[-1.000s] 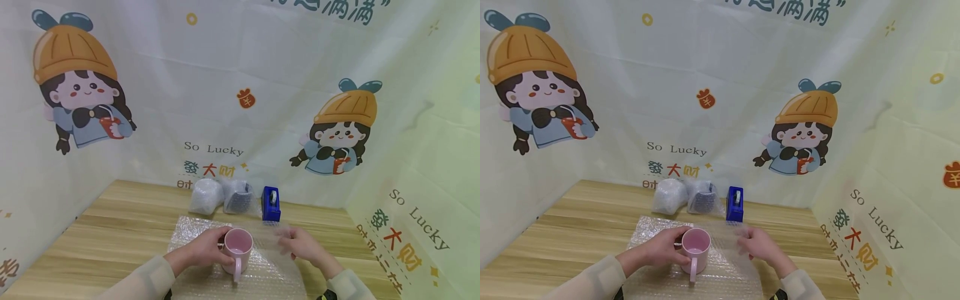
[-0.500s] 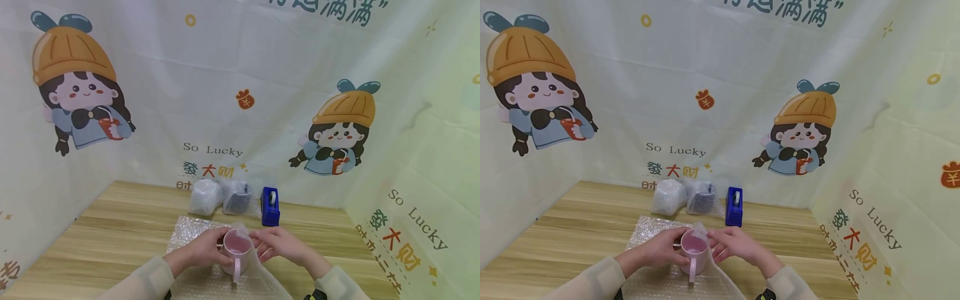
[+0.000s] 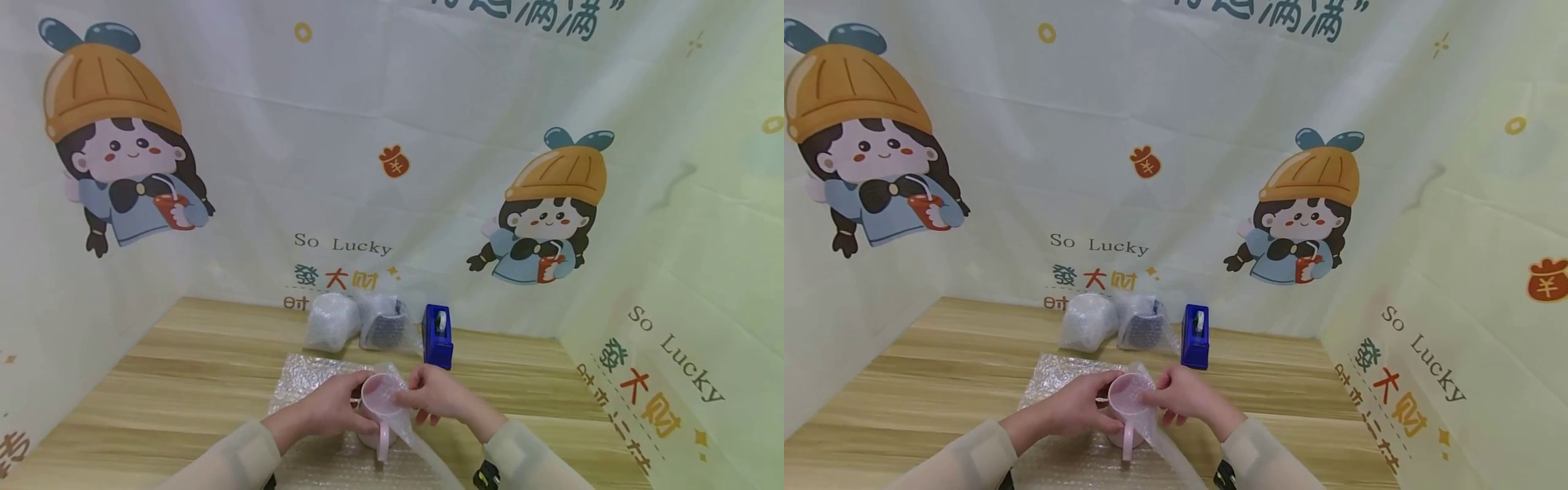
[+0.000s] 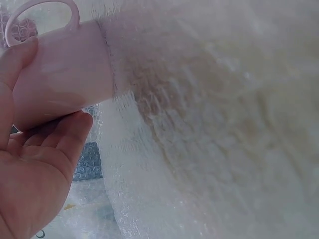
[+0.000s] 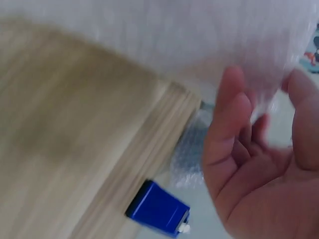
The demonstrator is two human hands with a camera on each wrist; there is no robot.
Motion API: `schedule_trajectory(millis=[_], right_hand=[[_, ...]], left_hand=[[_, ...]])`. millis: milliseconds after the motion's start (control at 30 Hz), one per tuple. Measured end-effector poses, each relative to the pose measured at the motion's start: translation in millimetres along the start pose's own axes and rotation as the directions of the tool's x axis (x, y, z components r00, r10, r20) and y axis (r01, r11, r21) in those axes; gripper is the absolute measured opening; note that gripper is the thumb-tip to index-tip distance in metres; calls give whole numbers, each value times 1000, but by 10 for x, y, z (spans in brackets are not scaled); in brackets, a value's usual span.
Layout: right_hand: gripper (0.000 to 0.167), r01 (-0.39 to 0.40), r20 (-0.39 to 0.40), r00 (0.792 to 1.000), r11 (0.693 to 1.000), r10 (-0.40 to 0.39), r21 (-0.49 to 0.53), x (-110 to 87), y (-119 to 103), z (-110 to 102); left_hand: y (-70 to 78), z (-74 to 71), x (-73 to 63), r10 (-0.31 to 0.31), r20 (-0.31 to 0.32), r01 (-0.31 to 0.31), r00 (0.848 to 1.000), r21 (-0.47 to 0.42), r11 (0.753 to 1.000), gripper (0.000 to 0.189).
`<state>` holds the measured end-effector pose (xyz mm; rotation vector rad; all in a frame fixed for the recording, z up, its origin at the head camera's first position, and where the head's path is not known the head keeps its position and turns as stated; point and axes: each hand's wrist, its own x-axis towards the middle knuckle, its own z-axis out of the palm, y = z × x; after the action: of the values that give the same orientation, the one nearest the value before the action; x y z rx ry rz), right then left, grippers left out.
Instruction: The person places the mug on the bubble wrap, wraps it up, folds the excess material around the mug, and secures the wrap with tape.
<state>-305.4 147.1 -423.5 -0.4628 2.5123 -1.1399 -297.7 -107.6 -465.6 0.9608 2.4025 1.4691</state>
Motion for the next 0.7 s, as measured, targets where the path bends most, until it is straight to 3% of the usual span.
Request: schedule_trajectory(millis=[100,200,400,467,567,700], right_hand=[[36,-51,63,996,997,55,-60,19,-22,4],[36,-63,113,991,998,66,-29,37,-22,29],[33,-53,93,994,998,51,16,78,-6,99],[31,-49,84,995,999,47,23,76,1,117],[29,-53,70,996,998,50,39,66,16,135],[28,-51,57,997,997,48,50,60,48,152]], left_hand=[[9,1,-6,4,-9,-4,1000,17,1000,66],[22,-9,-13,1,0,-1,1000,26,1000,68],[-4,-217,-73,-44,54,42,998,39,998,78],[-40,-341,-111,-63,14,62,998,78,995,72],[-113,-547,-171,-88,-104,103,991,146,984,55],[-222,-804,-273,-138,-272,196,952,198,960,44]])
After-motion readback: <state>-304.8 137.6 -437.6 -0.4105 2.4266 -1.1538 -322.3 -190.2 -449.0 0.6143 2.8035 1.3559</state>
